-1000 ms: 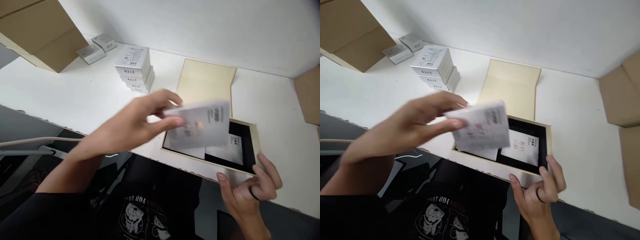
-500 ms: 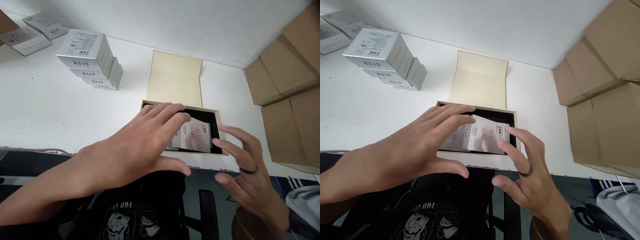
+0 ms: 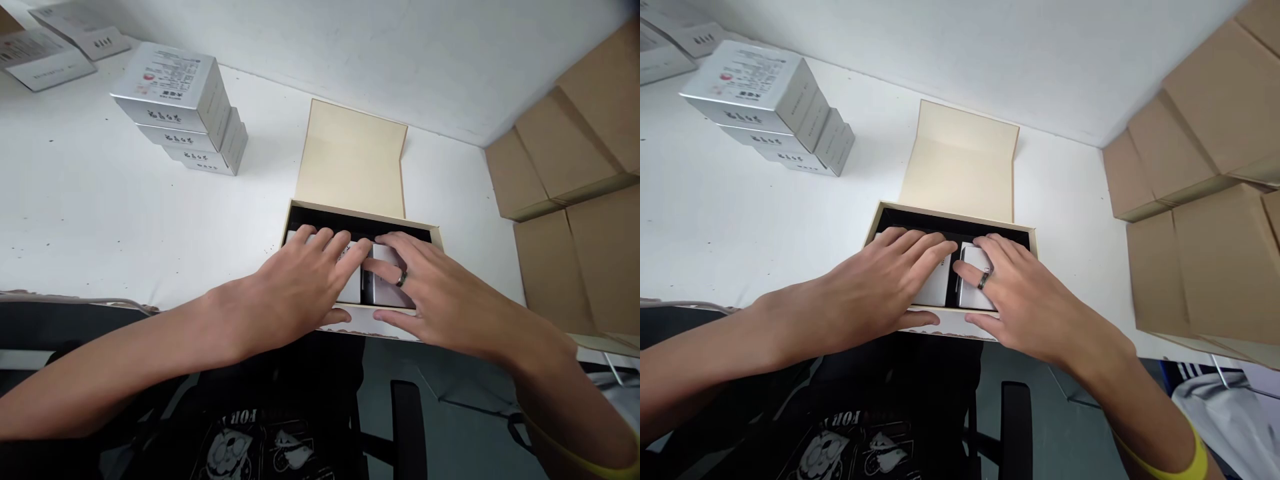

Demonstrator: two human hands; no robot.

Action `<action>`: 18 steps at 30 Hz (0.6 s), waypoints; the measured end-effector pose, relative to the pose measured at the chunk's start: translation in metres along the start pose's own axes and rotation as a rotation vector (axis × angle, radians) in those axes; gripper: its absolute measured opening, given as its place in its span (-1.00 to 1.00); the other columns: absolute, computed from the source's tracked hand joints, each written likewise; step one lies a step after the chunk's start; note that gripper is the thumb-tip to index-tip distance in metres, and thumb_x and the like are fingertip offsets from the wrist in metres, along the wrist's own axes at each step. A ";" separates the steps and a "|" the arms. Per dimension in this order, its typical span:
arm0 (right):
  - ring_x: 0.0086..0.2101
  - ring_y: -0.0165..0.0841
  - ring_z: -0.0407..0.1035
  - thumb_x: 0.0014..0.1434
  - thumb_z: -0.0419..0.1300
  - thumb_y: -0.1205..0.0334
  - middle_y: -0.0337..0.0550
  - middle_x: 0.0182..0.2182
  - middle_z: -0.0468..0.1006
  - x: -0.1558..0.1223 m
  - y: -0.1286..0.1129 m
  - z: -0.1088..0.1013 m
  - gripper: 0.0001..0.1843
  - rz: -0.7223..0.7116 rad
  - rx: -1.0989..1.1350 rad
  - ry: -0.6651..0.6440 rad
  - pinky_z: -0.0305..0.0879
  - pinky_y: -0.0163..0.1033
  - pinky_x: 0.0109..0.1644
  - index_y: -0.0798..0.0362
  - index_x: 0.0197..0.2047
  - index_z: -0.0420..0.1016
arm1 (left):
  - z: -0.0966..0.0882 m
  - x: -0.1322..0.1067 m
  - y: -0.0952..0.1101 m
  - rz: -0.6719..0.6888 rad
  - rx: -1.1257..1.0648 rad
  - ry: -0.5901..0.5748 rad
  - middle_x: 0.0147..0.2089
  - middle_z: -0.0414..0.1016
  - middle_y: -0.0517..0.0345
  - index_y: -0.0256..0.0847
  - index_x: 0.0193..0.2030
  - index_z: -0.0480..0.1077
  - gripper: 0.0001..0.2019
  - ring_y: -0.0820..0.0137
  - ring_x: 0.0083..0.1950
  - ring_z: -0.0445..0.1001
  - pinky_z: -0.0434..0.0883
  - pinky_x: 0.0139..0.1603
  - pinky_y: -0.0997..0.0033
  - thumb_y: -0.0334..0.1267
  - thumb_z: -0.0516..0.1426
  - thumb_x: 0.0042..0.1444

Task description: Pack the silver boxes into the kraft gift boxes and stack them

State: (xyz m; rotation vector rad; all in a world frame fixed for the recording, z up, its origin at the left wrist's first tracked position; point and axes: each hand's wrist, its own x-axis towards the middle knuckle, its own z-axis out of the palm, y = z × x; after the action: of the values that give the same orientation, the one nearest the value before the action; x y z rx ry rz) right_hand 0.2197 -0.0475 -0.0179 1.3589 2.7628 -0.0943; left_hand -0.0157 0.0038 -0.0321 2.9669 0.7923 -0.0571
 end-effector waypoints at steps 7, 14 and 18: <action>-0.23 -0.15 0.41 0.18 0.38 -0.07 -0.03 -0.22 0.40 0.016 -0.003 -0.002 -0.52 -0.014 -0.046 -0.078 0.47 -0.01 -0.18 0.09 0.03 0.56 | 0.001 0.006 -0.001 -0.025 -0.043 -0.008 0.29 0.43 -0.29 -0.45 0.45 0.12 -0.16 -0.06 0.19 0.43 0.34 0.16 0.03 0.16 0.23 0.30; -0.17 -0.12 0.41 0.24 0.31 -0.09 0.00 -0.18 0.40 0.014 -0.006 -0.001 -0.55 0.008 -0.003 -0.128 0.48 0.01 -0.14 0.07 0.03 0.58 | 0.003 0.005 -0.001 -0.053 -0.110 -0.002 0.24 0.44 -0.20 -0.42 0.42 0.15 -0.17 0.02 0.16 0.43 0.30 0.18 0.09 0.17 0.24 0.26; -0.15 -0.13 0.39 0.27 0.30 -0.04 -0.03 -0.18 0.37 0.011 -0.007 0.000 -0.65 0.041 0.045 -0.159 0.48 0.03 -0.12 0.04 -0.04 0.58 | -0.009 0.009 0.000 -0.046 -0.074 -0.084 0.16 0.46 -0.17 -0.31 0.41 0.20 -0.23 0.04 0.09 0.43 0.30 0.11 0.14 0.07 0.31 0.22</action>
State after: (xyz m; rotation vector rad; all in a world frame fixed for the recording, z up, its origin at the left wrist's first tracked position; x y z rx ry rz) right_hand 0.2076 -0.0433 -0.0188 1.3536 2.6162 -0.2526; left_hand -0.0077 0.0086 -0.0240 2.8566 0.8333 -0.1503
